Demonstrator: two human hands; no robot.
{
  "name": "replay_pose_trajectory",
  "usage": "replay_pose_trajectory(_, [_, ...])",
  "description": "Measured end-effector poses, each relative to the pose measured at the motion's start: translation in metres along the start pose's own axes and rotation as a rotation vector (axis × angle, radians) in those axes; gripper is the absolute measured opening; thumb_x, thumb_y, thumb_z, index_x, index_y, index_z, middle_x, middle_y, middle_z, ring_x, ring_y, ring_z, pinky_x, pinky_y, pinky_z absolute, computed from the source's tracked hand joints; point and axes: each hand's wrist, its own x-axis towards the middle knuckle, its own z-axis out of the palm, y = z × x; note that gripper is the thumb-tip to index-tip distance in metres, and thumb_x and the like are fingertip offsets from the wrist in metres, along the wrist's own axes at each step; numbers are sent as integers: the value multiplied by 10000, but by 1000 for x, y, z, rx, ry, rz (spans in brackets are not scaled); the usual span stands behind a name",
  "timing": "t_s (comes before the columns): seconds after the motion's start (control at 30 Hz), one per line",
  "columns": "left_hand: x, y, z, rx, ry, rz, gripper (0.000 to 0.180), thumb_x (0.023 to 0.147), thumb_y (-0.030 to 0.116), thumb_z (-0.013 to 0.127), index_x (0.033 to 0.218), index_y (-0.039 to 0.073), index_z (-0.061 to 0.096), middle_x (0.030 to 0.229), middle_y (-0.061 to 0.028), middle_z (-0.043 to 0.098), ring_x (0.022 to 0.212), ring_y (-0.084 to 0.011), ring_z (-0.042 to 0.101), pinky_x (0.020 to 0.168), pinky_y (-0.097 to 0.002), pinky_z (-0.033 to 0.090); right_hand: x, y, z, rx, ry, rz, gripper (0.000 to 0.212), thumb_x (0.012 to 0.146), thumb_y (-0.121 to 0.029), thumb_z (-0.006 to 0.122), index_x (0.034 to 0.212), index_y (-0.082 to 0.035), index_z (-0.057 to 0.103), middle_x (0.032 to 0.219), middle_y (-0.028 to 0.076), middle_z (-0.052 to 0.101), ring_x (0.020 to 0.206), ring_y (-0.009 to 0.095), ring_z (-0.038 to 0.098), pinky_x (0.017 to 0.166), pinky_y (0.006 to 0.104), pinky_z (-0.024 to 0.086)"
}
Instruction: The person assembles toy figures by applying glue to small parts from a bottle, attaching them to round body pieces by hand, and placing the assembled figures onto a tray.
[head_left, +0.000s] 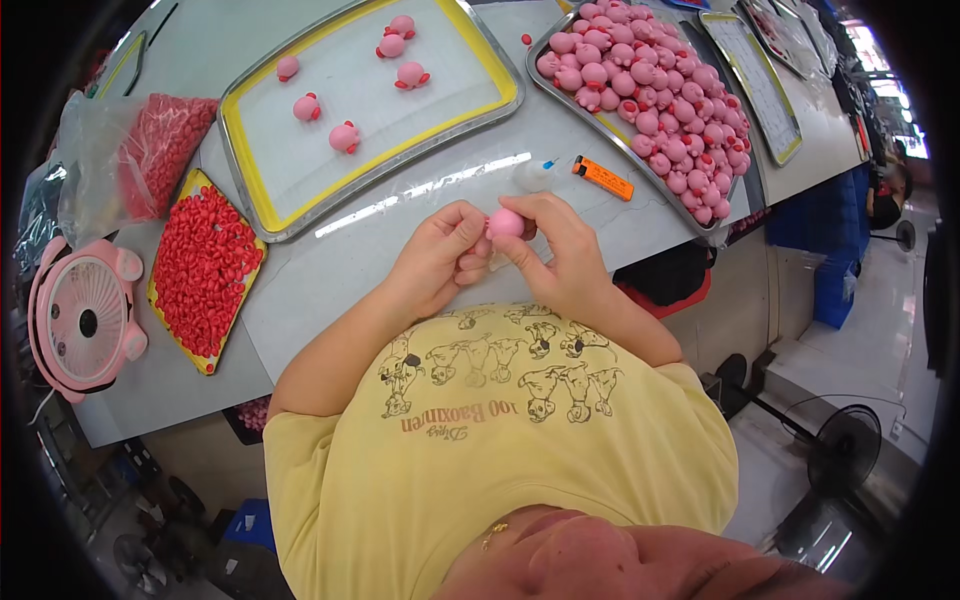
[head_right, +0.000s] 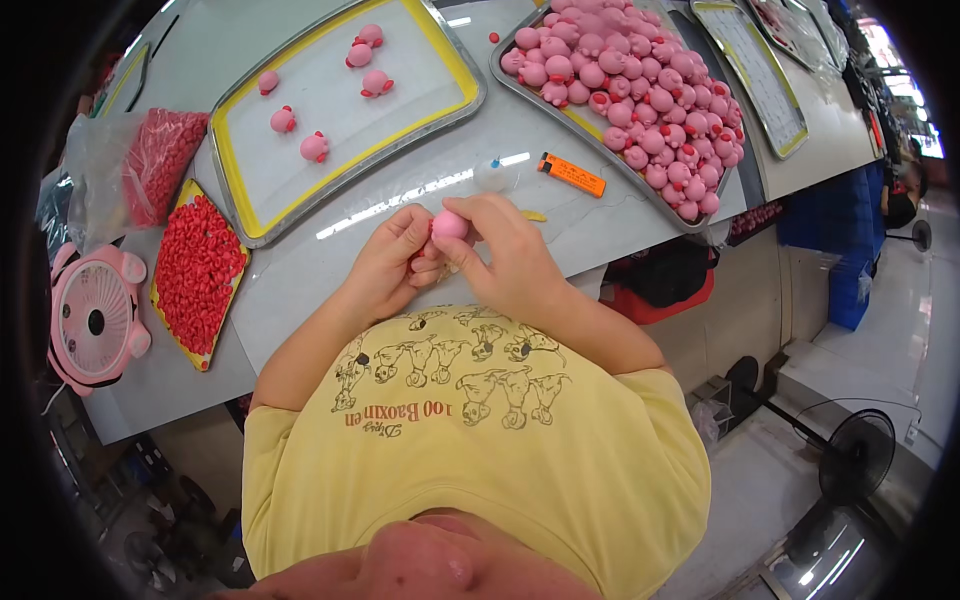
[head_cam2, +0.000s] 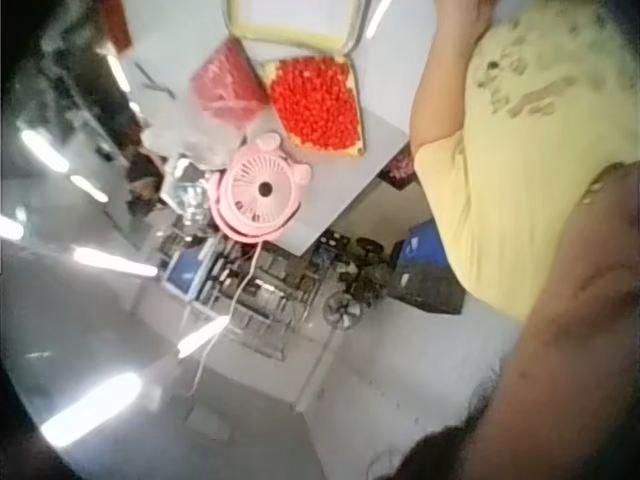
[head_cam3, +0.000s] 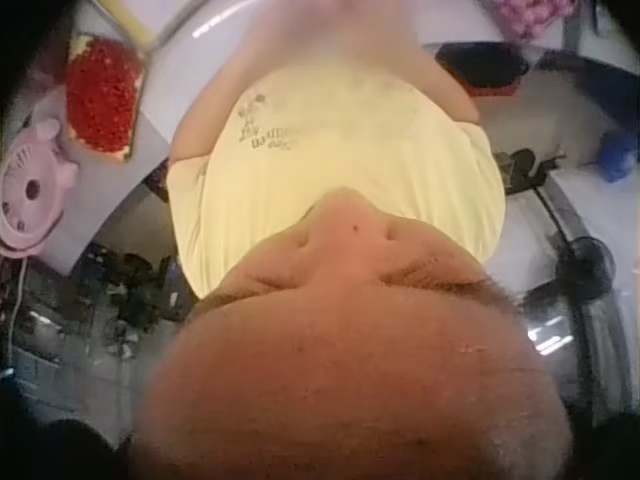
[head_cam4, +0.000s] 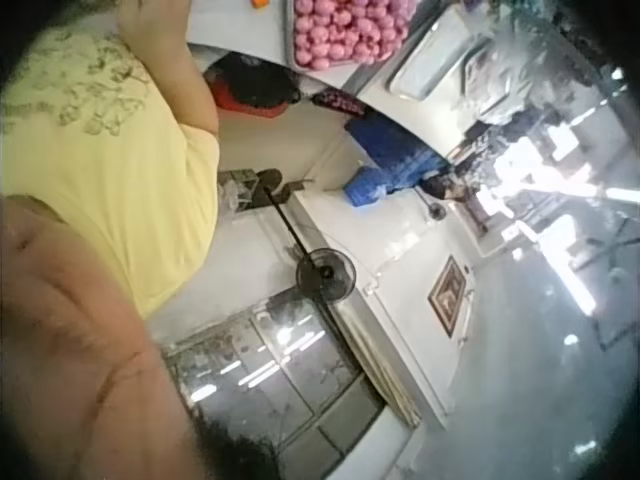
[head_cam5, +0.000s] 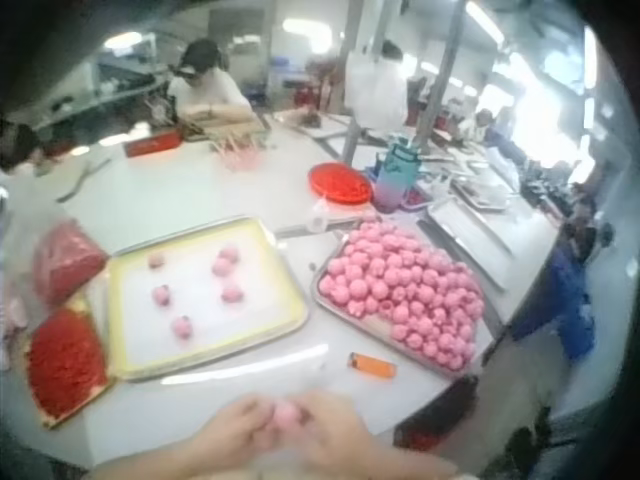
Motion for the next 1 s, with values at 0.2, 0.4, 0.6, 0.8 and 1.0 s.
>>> replay_pose_trajectory(0.2, [-1,2,-7,59,-180,-63,194,901,240,551,832,72,486,691,-18,489,526,-57,323,435,-195,232,-3,-6,-9,53,-64,30,281,840,-93,588,1089,25,532,893,134,552,773,243,574,686,309,480])
replay_pose_trajectory(0.4, [-7,2,-5,87,-147,-27,184,898,216,559,825,57,503,695,-32,504,511,-56,324,430,-195,230,-5,-13,-5,41,-65,30,283,841,-86,582,1094,32,530,915,142,549,789,251,566,691,308,477])
replay_pose_trajectory(0.6, [-10,0,-10,121,-112,7,185,891,213,572,818,55,510,698,-36,521,500,-55,320,428,-202,240,-6,-15,1,17,-49,38,289,835,-77,583,1097,33,534,956,152,553,813,261,569,705,312,473])
replay_pose_trajectory(0.8, [-10,4,-10,380,-31,50,260,835,282,642,768,66,513,674,-29,545,510,-62,406,435,-195,292,-8,-5,7,53,-46,51,310,793,-13,606,1102,-8,578,932,111,560,815,233,573,712,288,468])
replay_pose_trajectory(1.0, [-12,7,-3,459,-45,64,244,840,253,639,747,73,502,687,-21,562,528,-64,443,438,-190,321,-15,1,16,196,24,106,333,773,-11,633,1103,-41,603,908,68,561,807,170,562,710,258,458])
